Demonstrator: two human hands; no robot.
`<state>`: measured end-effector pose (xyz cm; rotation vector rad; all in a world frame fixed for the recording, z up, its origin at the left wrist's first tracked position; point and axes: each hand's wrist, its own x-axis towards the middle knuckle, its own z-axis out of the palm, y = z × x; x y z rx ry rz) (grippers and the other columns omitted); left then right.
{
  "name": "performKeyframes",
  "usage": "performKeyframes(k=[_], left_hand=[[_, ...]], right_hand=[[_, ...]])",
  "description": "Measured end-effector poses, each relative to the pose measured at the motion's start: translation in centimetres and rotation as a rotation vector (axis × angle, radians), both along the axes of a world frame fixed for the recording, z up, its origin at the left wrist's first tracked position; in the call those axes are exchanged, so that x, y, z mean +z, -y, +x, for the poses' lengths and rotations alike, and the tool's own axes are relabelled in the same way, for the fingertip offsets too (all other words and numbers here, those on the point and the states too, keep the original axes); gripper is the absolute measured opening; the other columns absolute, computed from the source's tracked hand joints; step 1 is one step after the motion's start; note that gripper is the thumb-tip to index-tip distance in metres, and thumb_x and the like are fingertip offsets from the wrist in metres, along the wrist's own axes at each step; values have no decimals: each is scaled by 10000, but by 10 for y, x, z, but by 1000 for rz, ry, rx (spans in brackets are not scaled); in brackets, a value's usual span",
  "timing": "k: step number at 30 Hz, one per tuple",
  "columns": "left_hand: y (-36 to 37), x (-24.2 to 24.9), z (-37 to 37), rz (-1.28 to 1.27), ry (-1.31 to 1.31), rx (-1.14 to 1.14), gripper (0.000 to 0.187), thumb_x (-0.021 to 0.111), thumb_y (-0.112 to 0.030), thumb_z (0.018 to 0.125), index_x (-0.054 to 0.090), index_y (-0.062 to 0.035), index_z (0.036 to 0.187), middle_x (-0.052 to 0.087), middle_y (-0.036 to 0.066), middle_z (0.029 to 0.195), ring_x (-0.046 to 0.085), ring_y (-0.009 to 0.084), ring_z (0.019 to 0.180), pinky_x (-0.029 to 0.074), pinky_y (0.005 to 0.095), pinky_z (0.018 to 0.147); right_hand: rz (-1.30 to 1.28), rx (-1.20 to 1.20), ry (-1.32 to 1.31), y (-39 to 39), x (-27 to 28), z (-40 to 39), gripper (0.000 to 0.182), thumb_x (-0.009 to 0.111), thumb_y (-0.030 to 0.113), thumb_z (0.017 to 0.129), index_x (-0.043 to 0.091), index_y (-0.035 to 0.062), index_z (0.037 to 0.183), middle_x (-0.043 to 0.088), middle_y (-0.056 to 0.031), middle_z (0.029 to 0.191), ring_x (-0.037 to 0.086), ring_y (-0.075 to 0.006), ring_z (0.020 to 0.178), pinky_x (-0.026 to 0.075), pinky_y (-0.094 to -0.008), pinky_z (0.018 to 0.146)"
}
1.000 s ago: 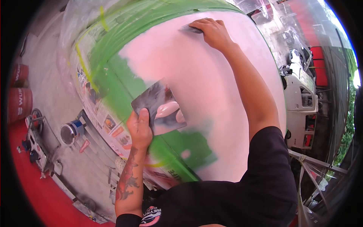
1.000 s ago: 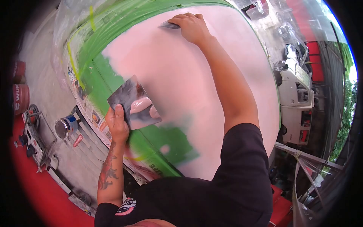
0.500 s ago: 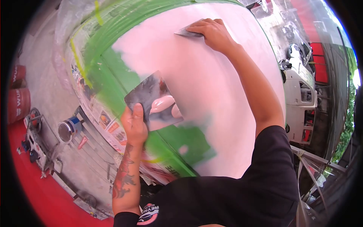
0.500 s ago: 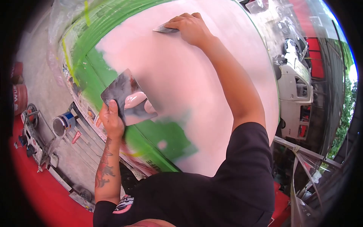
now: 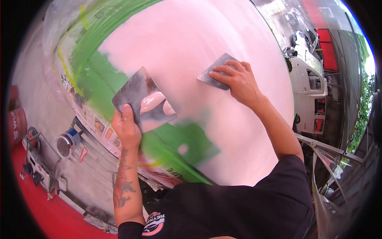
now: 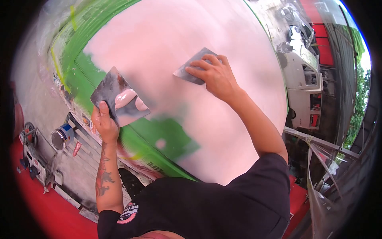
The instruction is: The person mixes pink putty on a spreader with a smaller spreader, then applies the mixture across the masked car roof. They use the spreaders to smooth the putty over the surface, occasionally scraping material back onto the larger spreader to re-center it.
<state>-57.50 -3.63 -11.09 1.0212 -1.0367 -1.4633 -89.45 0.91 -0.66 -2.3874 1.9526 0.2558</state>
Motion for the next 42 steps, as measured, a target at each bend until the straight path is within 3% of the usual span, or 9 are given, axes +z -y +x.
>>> performKeyframes(k=[9, 12, 15, 19, 26, 29, 30, 40, 42], left_hand=[[2, 0, 3, -3, 10, -49, 449, 481, -332, 1006, 556, 82, 1162, 611, 84, 1067, 529, 150, 966, 421, 285, 875], [2, 3, 1, -1, 11, -45, 441, 480, -328, 1006, 562, 81, 1147, 610, 82, 1060, 528, 148, 962, 424, 287, 869], [0, 1, 1, 17, -45, -44, 419, 486, -306, 1005, 560, 78, 1154, 609, 83, 1071, 531, 149, 969, 422, 291, 881], [1, -1, 0, 16, -86, -36, 391, 494, -263, 1001, 547, 75, 1190, 605, 93, 1115, 536, 156, 1002, 411, 299, 919], [-1, 5, -1, 9, -16, -23, 418, 490, -322, 1001, 564, 58, 1161, 615, 84, 1092, 551, 152, 993, 422, 286, 906], [-2, 5, 1, 16, -15, -39, 416, 484, -318, 1004, 561, 55, 1171, 615, 86, 1099, 551, 155, 998, 422, 291, 908], [-3, 5, 0, 11, -8, -37, 416, 483, -317, 1005, 560, 55, 1175, 615, 87, 1102, 552, 157, 1000, 421, 291, 908], [-1, 11, -1, 7, 21, -14, 399, 480, -313, 1006, 570, 48, 1151, 621, 83, 1077, 548, 154, 975, 416, 287, 899], [-2, 12, -1, 7, 43, -18, 398, 479, -314, 1007, 573, 47, 1146, 621, 81, 1069, 545, 152, 970, 416, 283, 894]], right_hand=[[30, -149, -33, -112, 17, -9, 544, 609, -72, 697, 681, 251, 1128, 615, 59, 1170, 507, -213, 1134, 331, -437, 975], [260, -128, -81, -117, 46, -27, 523, 593, -95, 680, 700, 216, 1087, 636, 44, 1139, 538, -197, 1075, 359, -431, 942], [-60, -216, 10, -81, 55, -44, 521, 557, -108, 690, 687, 181, 1104, 637, 17, 1145, 546, -217, 1082, 385, -407, 921], [-282, -81, 71, 18, 26, -51, 513, 502, -96, 744, 657, 163, 1159, 637, -13, 1161, 555, -233, 1102, 400, -392, 909], [-335, -62, 44, 181, -33, -31, 547, 437, -117, 819, 630, 194, 1226, 630, 3, 1237, 541, -211, 1186, 366, -398, 994], [-307, -53, -8, 220, -39, -19, 606, 430, -148, 771, 634, 197, 1226, 628, 3, 1244, 545, -201, 1182, 360, -397, 995], [-274, -27, 95, 231, -37, -21, 453, 457, 6, 776, 679, 170, 1135, 667, -65, 1148, 586, -271, 1119, 444, -433, 935], [-132, 72, 106, 212, -34, -14, 415, 461, 4, 782, 703, 153, 1085, 673, -63, 1134, 601, -255, 1091, 442, -433, 907], [-14, 49, 104, 190, -28, -15, 651, 432, -171, 716, 644, 193, 1213, 626, 4, 1246, 550, -191, 1173, 358, -384, 992]])
